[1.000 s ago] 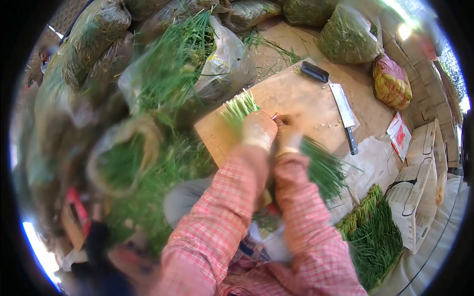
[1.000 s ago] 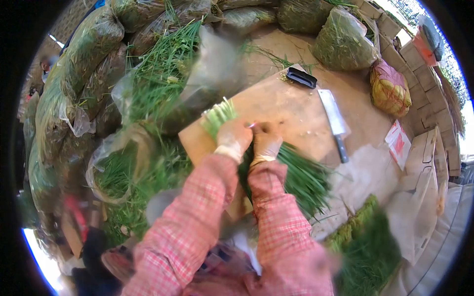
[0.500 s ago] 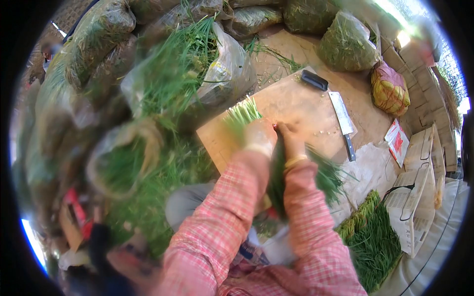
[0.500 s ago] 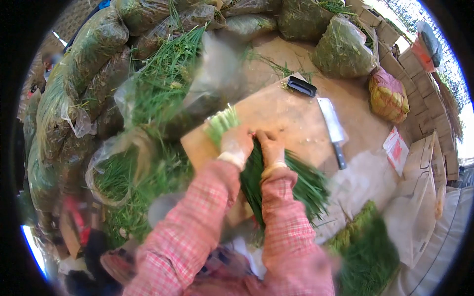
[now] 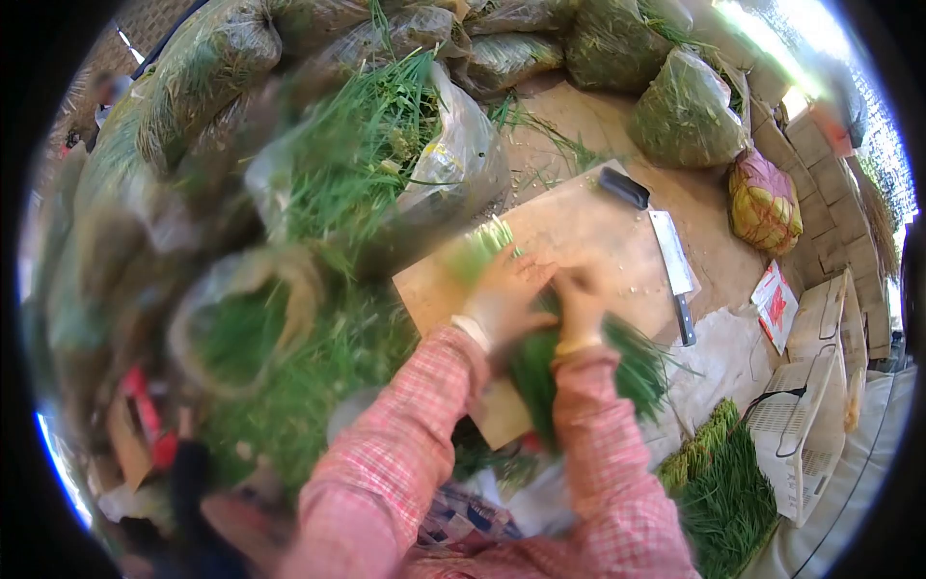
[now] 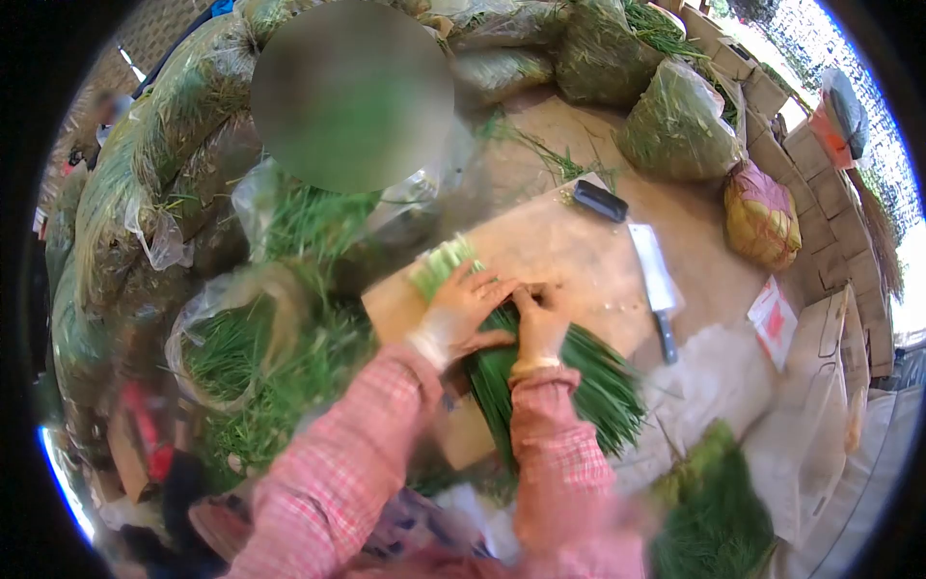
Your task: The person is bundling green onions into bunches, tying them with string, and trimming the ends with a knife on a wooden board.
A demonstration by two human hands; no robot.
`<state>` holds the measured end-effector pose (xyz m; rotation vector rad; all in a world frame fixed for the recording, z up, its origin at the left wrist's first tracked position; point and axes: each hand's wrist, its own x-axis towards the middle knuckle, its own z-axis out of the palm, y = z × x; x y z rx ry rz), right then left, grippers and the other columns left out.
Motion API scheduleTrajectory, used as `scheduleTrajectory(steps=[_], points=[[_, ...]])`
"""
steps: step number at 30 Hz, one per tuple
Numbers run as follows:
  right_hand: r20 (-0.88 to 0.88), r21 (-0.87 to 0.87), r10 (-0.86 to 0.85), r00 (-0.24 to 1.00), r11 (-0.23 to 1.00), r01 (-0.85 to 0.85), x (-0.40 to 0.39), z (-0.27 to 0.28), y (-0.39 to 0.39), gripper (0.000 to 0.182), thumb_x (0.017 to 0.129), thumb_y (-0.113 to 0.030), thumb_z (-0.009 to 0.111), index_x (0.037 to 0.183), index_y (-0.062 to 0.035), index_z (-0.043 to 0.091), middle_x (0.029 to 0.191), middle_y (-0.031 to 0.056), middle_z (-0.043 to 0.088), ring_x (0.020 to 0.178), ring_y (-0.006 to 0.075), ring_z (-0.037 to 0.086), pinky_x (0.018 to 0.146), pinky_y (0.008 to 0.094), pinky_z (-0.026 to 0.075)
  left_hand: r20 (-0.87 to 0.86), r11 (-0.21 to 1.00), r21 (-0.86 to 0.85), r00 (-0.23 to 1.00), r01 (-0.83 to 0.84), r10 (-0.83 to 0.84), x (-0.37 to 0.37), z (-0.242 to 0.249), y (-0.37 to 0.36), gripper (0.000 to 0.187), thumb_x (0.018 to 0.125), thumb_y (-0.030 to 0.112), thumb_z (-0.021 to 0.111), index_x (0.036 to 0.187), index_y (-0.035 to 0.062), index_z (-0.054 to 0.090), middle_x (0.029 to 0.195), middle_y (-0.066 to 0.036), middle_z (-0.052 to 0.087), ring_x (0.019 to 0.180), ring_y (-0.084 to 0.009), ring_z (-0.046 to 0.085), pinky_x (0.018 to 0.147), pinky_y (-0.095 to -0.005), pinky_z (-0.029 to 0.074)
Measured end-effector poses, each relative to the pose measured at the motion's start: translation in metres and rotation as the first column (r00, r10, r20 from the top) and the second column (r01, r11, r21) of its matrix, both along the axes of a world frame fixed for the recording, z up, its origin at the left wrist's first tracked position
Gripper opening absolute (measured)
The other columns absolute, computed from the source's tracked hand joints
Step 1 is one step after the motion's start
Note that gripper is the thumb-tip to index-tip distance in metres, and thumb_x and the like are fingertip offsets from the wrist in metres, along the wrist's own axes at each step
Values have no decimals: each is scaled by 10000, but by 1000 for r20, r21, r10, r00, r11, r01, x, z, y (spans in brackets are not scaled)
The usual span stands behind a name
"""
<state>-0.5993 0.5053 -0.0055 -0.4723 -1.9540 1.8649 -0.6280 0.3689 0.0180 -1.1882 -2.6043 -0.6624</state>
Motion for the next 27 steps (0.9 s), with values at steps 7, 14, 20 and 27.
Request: scheduleTrajectory(steps=[7, 14, 20, 27], points=[[-263, 729, 361, 895, 681, -60, 42, 49, -53, 164, 619, 29, 614, 770, -13, 566, 754, 162, 562, 676, 319, 542, 637, 374, 442, -212, 993, -112, 977, -41, 17, -9, -47, -1, 412, 727, 368, 547, 1100, 193, 551, 1172, 12, 557, 1122, -174, 484, 1027, -417, 288], [-78, 27, 275, 958, 961, -274, 24, 73, -24, 73, 775, -44, 612, 814, -42, 550, 729, 35, 547, 639, 129, 481, 556, 262, 388, 170, 883, 441, 950, 165, -262, -12, -6, -12, 491, 682, 230, 647, 1146, 137, 517, 1091, -126, 541, 1051, -322, 488, 929, -424, 357], [3, -350, 370, 929, 871, -346, 22, -7, -46, 98, 843, -23, 519, 940, -35, 522, 704, 34, 525, 578, 106, 460, 495, 251, 428, -175, 945, 291, 979, 151, -103, -48, -122, 12, 584, 686, 270, 695, 1192, 78, 477, 1235, -148, 482, 1191, -333, 417, 1029, -477, 293], [189, 282, 714, 674, 618, -734, 149, 83, -107, 70, 754, -34, 634, 822, -22, 640, 748, 109, 634, 678, 191, 606, 628, 295, 480, 194, 974, 211, 974, 78, -120, 8, -16, -22, 599, 747, 239, 671, 1263, 56, 430, 1247, -155, 473, 1195, -307, 406, 987, -454, 348]])
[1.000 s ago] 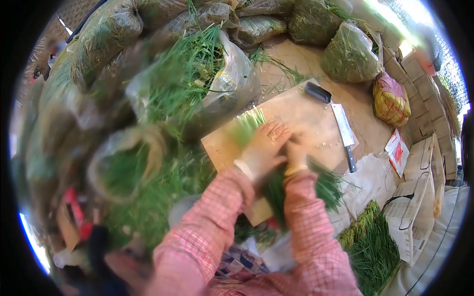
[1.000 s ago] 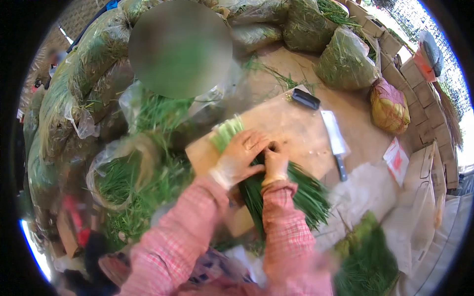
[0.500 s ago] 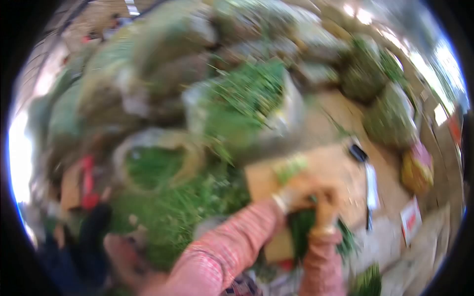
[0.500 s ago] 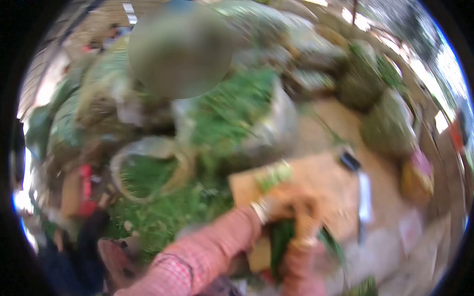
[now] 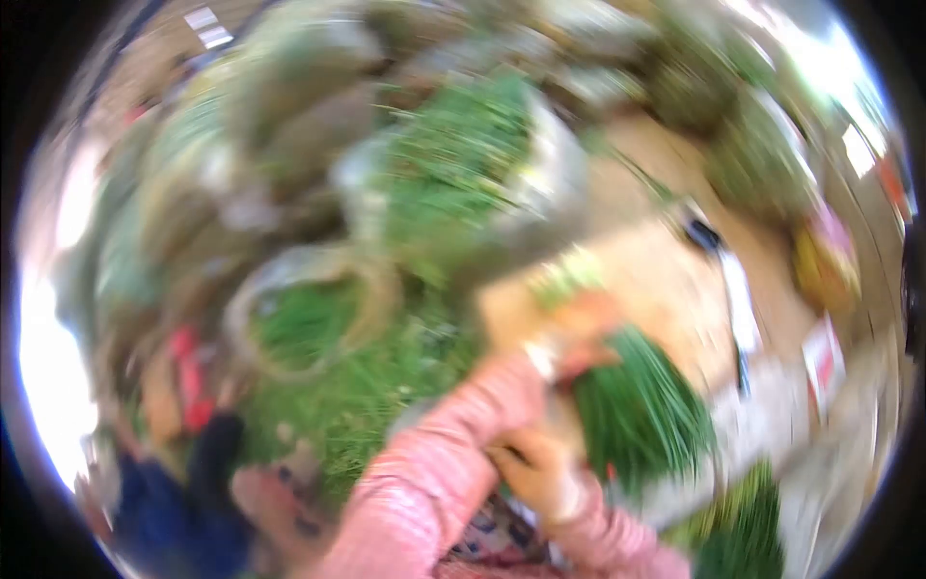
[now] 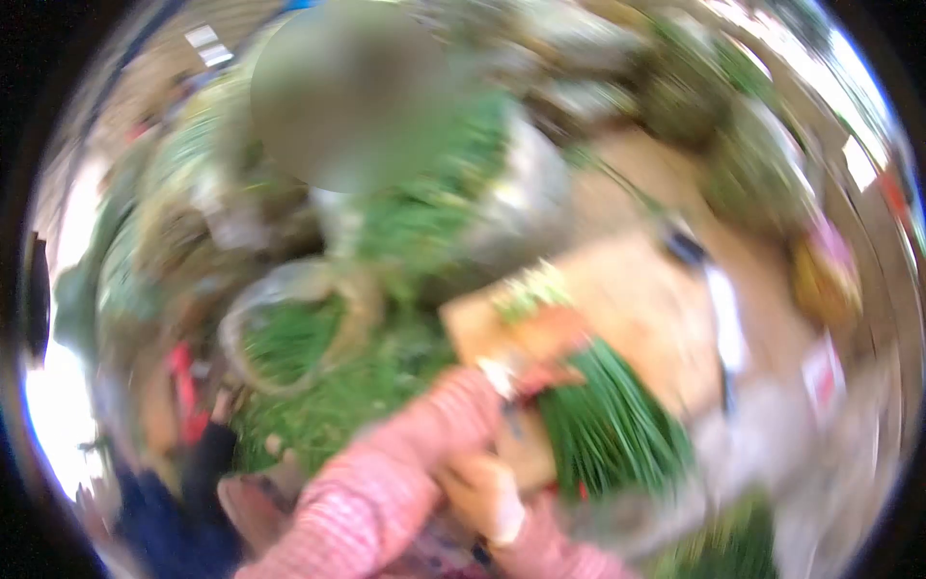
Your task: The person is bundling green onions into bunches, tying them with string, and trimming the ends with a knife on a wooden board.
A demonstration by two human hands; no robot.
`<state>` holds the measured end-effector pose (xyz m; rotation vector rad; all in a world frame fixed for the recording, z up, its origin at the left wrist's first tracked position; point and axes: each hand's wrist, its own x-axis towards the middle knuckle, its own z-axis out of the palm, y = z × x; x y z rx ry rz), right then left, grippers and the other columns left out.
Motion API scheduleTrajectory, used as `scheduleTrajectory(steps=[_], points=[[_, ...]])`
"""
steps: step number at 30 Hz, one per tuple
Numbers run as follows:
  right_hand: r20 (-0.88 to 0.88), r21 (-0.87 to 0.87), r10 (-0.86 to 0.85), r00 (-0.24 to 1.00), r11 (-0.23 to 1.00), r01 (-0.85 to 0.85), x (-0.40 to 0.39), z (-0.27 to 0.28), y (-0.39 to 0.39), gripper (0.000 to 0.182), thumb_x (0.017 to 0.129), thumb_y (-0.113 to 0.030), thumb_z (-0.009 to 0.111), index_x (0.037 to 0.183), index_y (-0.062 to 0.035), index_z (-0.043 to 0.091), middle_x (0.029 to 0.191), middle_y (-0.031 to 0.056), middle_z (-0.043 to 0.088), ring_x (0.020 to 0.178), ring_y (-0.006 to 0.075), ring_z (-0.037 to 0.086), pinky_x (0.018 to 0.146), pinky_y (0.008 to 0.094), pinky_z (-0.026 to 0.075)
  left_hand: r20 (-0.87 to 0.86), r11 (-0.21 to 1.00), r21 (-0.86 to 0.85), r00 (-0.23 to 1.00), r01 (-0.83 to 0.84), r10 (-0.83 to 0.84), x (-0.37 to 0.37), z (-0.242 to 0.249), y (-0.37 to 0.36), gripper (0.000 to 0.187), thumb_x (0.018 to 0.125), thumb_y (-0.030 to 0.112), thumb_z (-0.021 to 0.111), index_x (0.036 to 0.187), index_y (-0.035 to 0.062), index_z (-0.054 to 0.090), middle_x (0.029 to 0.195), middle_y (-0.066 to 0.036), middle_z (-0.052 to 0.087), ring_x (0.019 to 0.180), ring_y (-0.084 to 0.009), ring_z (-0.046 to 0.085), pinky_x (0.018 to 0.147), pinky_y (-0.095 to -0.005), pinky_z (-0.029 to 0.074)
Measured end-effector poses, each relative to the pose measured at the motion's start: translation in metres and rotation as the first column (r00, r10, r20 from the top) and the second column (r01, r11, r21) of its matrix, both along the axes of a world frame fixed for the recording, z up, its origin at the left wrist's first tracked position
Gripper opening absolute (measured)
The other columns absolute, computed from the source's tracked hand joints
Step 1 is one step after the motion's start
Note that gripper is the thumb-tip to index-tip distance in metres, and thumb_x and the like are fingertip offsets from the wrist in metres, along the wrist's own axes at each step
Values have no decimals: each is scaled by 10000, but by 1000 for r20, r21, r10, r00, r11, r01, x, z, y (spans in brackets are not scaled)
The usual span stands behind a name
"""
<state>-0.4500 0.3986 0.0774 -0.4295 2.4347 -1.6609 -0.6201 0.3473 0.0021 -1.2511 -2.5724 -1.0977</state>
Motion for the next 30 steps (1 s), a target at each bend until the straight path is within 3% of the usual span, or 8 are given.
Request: scheduleTrajectory(steps=[2, 6, 10, 23, 26, 27, 29, 30], points=[[150, -171, -22, 988, 984, 48, 5, 14, 23, 72, 792, -57, 635, 850, -14, 641, 749, 95, 637, 680, 152, 603, 626, 266, 480, 97, 995, 57, 992, -83, 77, 2, 7, -3, 658, 685, 300, 706, 1229, 25, 457, 1215, -186, 484, 1162, -345, 424, 1008, -449, 312], [290, -119, -422, 859, 875, 470, -11, 15, 74, 139, 753, 4, 603, 887, -17, 631, 797, 92, 620, 712, 218, 593, 666, 297, 478, -50, 996, 37, 996, -76, 77, 0, 16, -11, 746, 624, 212, 758, 1261, 21, 420, 1220, -202, 480, 1164, -367, 420, 1021, -426, 304], [47, -50, -579, 814, 813, 581, -54, -12, 122, 151, 746, 5, 613, 895, -8, 633, 807, 125, 623, 733, 205, 601, 674, 288, 476, -11, 993, -30, 994, -113, 113, 5, 28, -4, 771, 608, 235, 769, 1259, 14, 418, 1232, -211, 471, 1159, -378, 419, 1014, -434, 307], [-381, 477, -233, 895, 780, 406, -130, -45, 113, 110, 765, -146, 601, 842, -71, 579, 734, 173, 562, 701, 329, 567, 629, 414, 446, -65, 995, -16, 993, -98, 97, 7, 17, -12, 782, 603, 242, 776, 1257, 16, 411, 1220, -210, 473, 1158, -369, 425, 1011, -439, 312], [-173, 24, -502, 847, 858, 513, -96, -10, 136, 123, 797, -128, 569, 756, -28, 511, 650, 88, 504, 595, 259, 510, 549, 349, 406, -59, 996, -19, 995, -82, 81, 7, 20, -12, 759, 631, 265, 756, 1259, 18, 409, 1217, -209, 474, 1156, -365, 427, 1014, -439, 308], [407, -298, -443, 799, 762, 575, -69, 29, 143, 148, 796, -120, 588, 748, -5, 508, 650, 52, 477, 590, 214, 479, 544, 319, 394, -60, 997, -29, 996, -70, 69, 6, 23, -12, 747, 644, 272, 745, 1260, 17, 409, 1213, -207, 476, 1151, -364, 430, 1014, -439, 307], [-84, -177, -32, 996, 984, 17, -18, 13, 189, 157, 847, -158, 518, 772, -27, 558, 685, 64, 526, 645, 206, 516, 608, 299, 415, -53, 999, -24, 998, -47, 45, 2, 27, -13, 688, 675, 279, 719, 1240, 14, 428, 1200, -197, 486, 1139, -359, 440, 1013, -441, 307], [85, 5, 191, 978, 981, -192, 0, 25, 186, 183, 821, -216, 546, 831, -35, 568, 756, 80, 546, 693, 220, 537, 637, 314, 432, -48, 999, -10, 998, -30, 30, -1, 27, -12, 642, 693, 277, 704, 1219, 12, 449, 1190, -189, 493, 1130, -355, 446, 1011, -442, 308]])
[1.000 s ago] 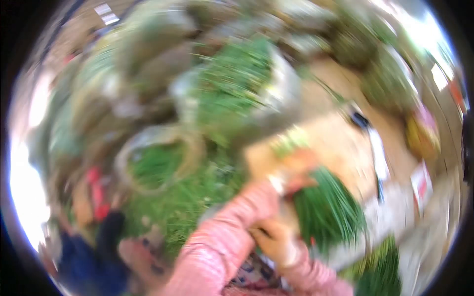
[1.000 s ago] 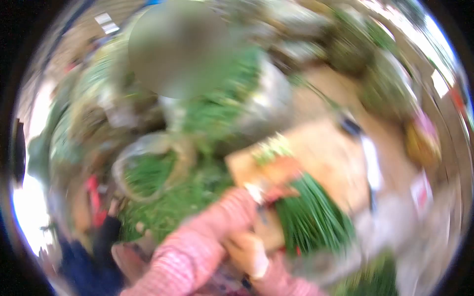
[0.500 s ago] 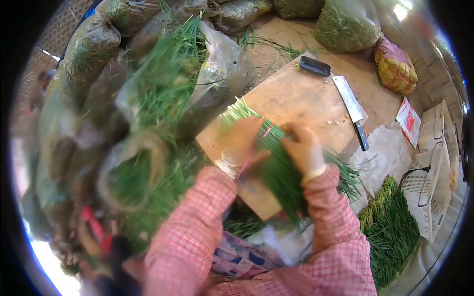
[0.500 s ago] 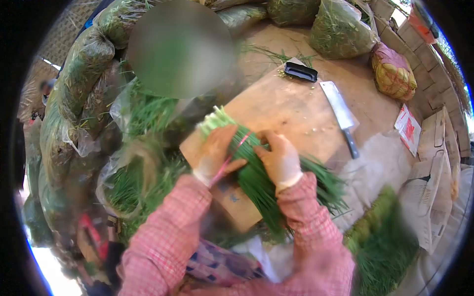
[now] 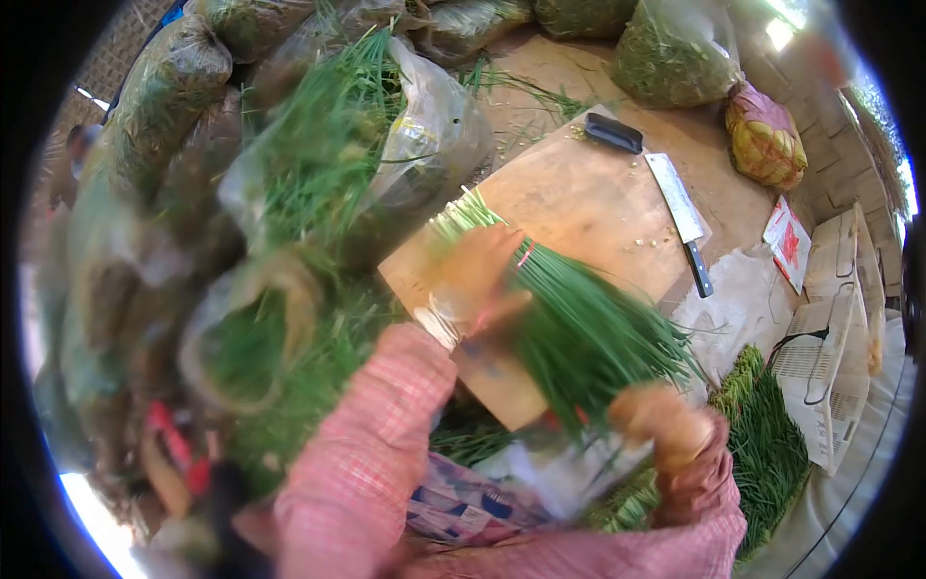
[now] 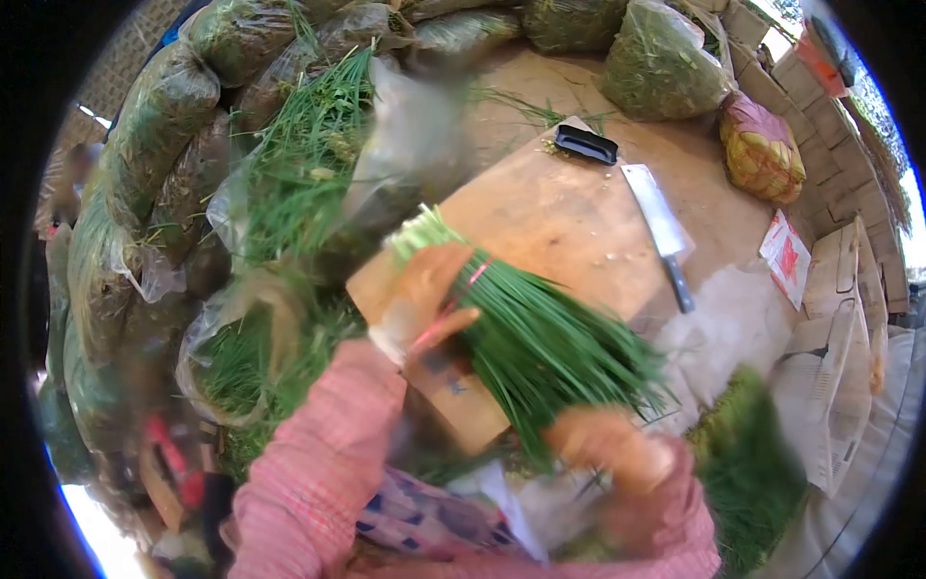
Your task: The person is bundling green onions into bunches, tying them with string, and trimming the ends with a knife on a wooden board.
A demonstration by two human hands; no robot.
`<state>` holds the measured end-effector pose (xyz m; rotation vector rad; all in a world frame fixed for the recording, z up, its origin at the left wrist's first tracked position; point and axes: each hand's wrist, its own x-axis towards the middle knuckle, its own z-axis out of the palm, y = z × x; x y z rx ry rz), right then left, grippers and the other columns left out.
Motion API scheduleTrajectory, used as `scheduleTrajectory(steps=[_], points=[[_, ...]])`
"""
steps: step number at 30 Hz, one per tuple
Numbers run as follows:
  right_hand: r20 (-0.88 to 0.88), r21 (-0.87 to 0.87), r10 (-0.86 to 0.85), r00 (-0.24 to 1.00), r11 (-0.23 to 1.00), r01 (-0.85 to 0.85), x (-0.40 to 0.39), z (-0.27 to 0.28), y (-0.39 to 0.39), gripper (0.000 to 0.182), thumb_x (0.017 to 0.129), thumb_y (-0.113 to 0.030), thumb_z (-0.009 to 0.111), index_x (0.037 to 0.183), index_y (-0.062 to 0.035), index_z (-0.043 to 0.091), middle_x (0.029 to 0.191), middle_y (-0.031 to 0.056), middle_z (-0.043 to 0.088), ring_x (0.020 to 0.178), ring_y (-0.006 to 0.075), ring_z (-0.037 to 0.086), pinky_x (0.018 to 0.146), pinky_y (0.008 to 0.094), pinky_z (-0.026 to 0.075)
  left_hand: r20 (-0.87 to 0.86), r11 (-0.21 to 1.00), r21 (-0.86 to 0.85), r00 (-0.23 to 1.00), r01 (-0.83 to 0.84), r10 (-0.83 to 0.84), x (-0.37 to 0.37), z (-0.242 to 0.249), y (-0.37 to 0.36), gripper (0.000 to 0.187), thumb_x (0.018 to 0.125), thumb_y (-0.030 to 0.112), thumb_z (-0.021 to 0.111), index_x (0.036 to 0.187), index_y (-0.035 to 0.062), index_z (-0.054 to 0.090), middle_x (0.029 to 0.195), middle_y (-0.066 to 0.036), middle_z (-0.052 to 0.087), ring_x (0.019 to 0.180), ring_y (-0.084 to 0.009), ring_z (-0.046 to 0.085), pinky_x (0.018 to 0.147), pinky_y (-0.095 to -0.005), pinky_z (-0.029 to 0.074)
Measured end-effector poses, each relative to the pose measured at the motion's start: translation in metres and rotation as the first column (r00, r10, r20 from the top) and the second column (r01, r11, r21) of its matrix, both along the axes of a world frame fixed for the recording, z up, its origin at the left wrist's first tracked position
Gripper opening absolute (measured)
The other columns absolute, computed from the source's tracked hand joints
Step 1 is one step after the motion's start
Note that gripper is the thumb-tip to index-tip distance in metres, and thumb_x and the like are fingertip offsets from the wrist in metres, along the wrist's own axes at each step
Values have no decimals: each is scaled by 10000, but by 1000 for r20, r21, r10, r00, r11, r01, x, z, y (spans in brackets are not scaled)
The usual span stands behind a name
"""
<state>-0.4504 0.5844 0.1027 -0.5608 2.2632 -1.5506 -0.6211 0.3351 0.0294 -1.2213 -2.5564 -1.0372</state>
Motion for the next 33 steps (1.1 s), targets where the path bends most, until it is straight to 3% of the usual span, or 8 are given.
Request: scheduleTrajectory(steps=[3, 6, 7, 13, 16, 20, 26, 33], points=[[313, 701, 361, 878, 536, -470, 47, -3, -65, 427, 742, -388, 632, 1010, -58, 598, 968, 127, 605, 836, 262, 598, 724, 360, 482, -89, 998, -52, 996, 21, -26, -13, 15, 15, 483, 755, 278, 649, 1136, 12, 517, 1139, -166, 526, 1101, -340, 466, 1000, -448, 312], [257, -47, -68, 964, 995, 83, 55, -44, -97, 409, 813, -270, 636, 1151, -55, 553, 877, 65, 617, 746, 139, 590, 683, 275, 482, -104, 934, -328, 978, 138, -181, -26, 28, 56, 497, 818, 378, 550, 1171, 31, 517, 1181, -146, 524, 1142, -306, 454, 999, -431, 314], [637, -212, -76, 767, 939, 270, 36, -34, -113, 437, 820, -230, 641, 1199, -53, 517, 872, 37, 593, 742, 107, 562, 667, 230, 465, -88, 875, -448, 966, 181, -245, -31, 31, 70, 534, 838, 428, 511, 1204, 40, 505, 1213, -140, 516, 1168, -292, 445, 1001, -421, 314], [930, -266, -127, 345, 415, 870, -15, -80, -158, 210, 803, -143, 606, 963, -10, 586, 771, 37, 594, 700, 105, 559, 629, 230, 450, 410, 589, -723, 911, 361, -54, -41, 15, 100, 487, 897, 422, 409, 1180, 45, 531, 1126, -169, 572, 1101, -294, 507, 1029, -401, 283], [317, -177, -473, 822, 822, 541, 18, -51, -130, 111, 800, -91, 604, 885, -21, 616, 780, 61, 611, 709, 145, 582, 657, 257, 465, 297, 633, -704, 943, 322, -149, -49, 11, 81, 454, 911, 383, 387, 1183, 48, 528, 1155, -156, 559, 1130, -290, 485, 1035, -420, 269], [-122, -63, -821, 557, 567, 821, 14, -44, -81, 103, 771, -19, 606, 864, -51, 639, 794, 127, 607, 700, 261, 589, 639, 320, 476, -134, 897, -442, 990, -19, -45, -44, 8, 41, 418, 918, 327, 362, 1203, 62, 512, 1227, -124, 519, 1219, -261, 404, 1058, -424, 227], [-675, 186, -503, 541, 593, 783, -40, -63, -81, 172, 677, -89, 662, 844, -96, 621, 754, 61, 539, 727, 255, 526, 652, 370, 430, -229, 986, -18, 960, -168, 160, -26, 11, -14, 322, 767, -14, 524, 1079, 47, 573, 1138, -143, 557, 1134, -347, 461, 966, -409, 363], [-685, 417, -363, 632, 516, 749, -63, -78, -89, 113, 694, -152, 652, 783, -124, 589, 773, 62, 542, 758, 258, 530, 678, 377, 428, -279, 993, 56, 954, -101, 112, -21, 9, -34, 233, 689, 35, 645, 899, 136, 633, 942, -64, 596, 923, -271, 542, 785, -353, 448]])
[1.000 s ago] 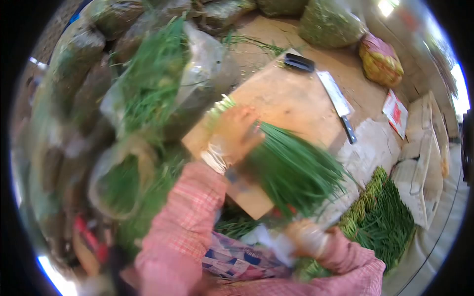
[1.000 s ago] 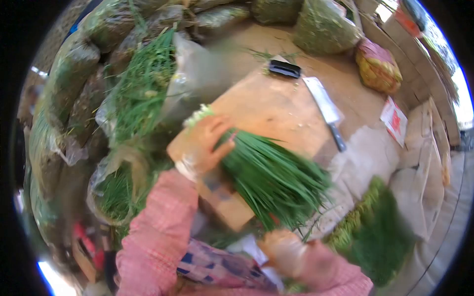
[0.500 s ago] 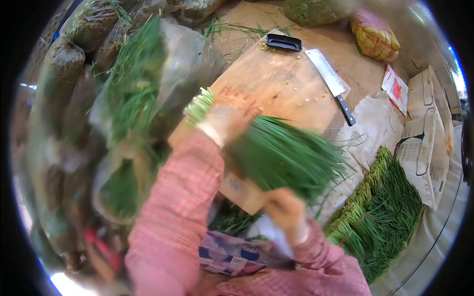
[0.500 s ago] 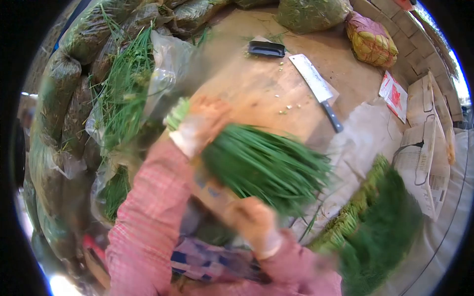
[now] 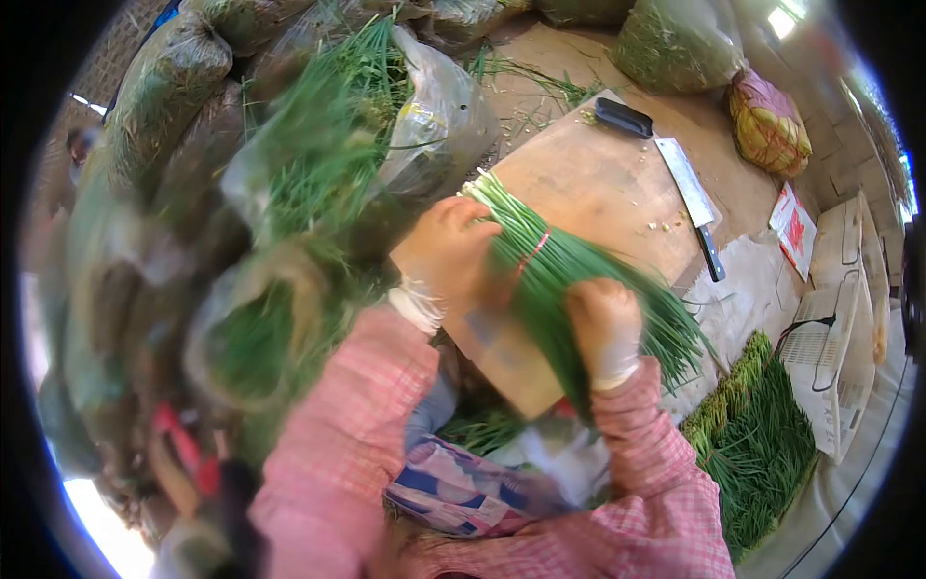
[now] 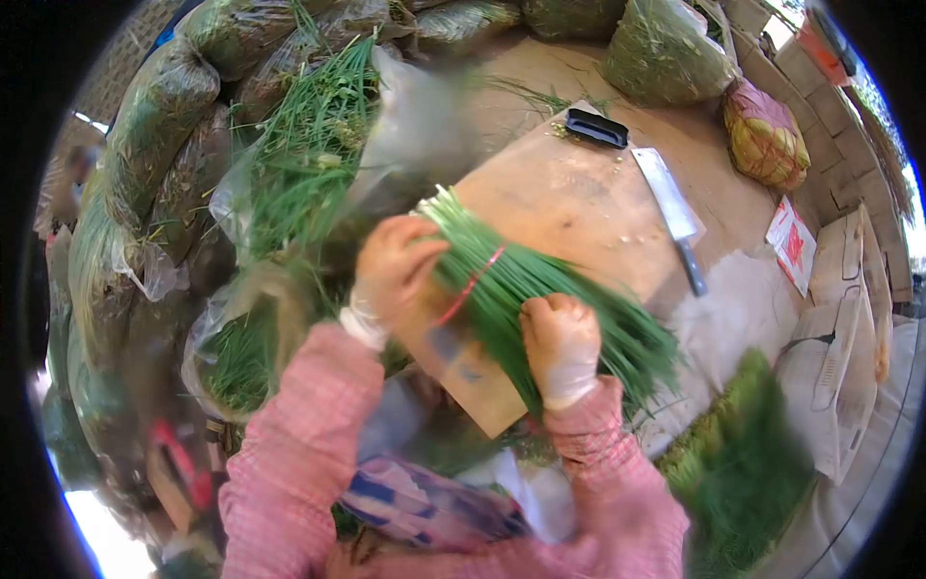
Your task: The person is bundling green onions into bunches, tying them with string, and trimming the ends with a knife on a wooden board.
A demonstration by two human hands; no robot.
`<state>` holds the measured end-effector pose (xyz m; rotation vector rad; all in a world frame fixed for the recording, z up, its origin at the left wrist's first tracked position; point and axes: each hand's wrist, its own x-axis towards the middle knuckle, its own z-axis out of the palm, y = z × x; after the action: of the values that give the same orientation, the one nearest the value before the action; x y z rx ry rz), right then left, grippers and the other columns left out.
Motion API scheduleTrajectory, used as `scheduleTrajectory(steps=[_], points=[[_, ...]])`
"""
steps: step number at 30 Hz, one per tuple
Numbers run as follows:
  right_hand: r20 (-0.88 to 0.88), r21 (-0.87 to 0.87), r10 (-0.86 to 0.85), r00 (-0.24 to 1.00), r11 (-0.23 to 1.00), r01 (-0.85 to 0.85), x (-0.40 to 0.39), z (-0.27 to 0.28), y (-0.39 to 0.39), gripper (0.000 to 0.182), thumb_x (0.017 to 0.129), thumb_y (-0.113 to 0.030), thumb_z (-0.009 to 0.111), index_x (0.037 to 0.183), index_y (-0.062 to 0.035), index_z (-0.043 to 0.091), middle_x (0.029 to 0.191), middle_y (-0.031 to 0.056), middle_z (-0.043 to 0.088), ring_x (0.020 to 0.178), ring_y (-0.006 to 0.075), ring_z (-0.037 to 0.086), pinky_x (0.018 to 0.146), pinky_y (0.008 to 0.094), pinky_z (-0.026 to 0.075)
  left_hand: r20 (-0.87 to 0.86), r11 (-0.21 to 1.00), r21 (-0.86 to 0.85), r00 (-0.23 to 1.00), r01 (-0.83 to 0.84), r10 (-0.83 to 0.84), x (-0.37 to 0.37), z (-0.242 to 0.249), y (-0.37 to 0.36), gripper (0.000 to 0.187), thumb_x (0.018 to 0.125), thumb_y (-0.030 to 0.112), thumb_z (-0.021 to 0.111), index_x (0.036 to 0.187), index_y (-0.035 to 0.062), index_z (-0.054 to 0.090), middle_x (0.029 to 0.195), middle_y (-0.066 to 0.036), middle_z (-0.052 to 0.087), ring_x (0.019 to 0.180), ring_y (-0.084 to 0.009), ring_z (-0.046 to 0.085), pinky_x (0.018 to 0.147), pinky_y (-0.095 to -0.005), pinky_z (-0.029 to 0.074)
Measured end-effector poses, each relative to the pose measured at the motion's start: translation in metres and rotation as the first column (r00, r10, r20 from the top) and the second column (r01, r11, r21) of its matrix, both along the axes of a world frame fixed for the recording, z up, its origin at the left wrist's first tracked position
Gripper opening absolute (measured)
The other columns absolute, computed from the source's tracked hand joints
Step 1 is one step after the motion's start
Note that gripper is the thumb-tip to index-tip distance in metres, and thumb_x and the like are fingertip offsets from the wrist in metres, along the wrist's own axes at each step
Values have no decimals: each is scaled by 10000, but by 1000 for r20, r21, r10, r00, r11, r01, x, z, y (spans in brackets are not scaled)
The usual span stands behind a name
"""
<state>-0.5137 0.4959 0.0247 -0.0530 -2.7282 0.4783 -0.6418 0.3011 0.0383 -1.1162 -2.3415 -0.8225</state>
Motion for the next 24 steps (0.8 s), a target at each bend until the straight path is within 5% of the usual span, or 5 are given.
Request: scheduleTrajectory(steps=[2, 5, 9, 15, 24], points=[[-22, -22, 2, 1000, 1000, -2, -2, 6, -1, 93, 709, -127, 645, 780, -100, 592, 741, 83, 562, 709, 279, 553, 642, 373, 446, 39, 1000, -20, 999, -2, 3, 3, -2, 5, 197, 699, 69, 646, 887, 127, 630, 929, -58, 594, 914, -265, 541, 776, -358, 447], [89, -416, -19, 996, 908, 54, 3, 17, -6, 74, 721, -104, 636, 768, -63, 595, 700, 113, 588, 639, 294, 576, 586, 359, 459, 122, 999, -42, 992, 21, -16, 3, -7, 10, 130, 715, 126, 629, 842, 102, 616, 869, -52, 581, 885, -259, 535, 756, -360, 446], [240, -708, 30, 970, 690, 153, -2, 13, -2, 67, 742, -70, 620, 774, -14, 602, 620, 64, 560, 572, 134, 541, 536, 270, 429, 58, 1000, -30, 998, -6, 8, 2, -20, 9, 99, 714, 133, 607, 803, 93, 607, 839, -44, 574, 873, -257, 531, 736, -365, 457], [410, -852, 116, 905, 404, 334, -5, 22, 2, 61, 745, -57, 618, 783, -12, 606, 637, -21, 518, 571, 50, 448, 510, 200, 362, 89, 995, -98, 996, -4, 13, 5, -17, 5, 97, 710, 131, 603, 803, 101, 603, 805, -46, 558, 860, -258, 524, 726, -363, 458], [429, -878, 75, 900, 269, 396, -9, 13, 11, 133, 817, -146, 581, 833, -18, 613, 677, -6, 556, 566, 55, 461, 510, 189, 365, 225, 944, -313, 974, 105, -34, 4, -5, 2, 161, 717, 84, 599, 877, 72, 588, 905, -70, 548, 909, -266, 492, 809, -355, 412]])
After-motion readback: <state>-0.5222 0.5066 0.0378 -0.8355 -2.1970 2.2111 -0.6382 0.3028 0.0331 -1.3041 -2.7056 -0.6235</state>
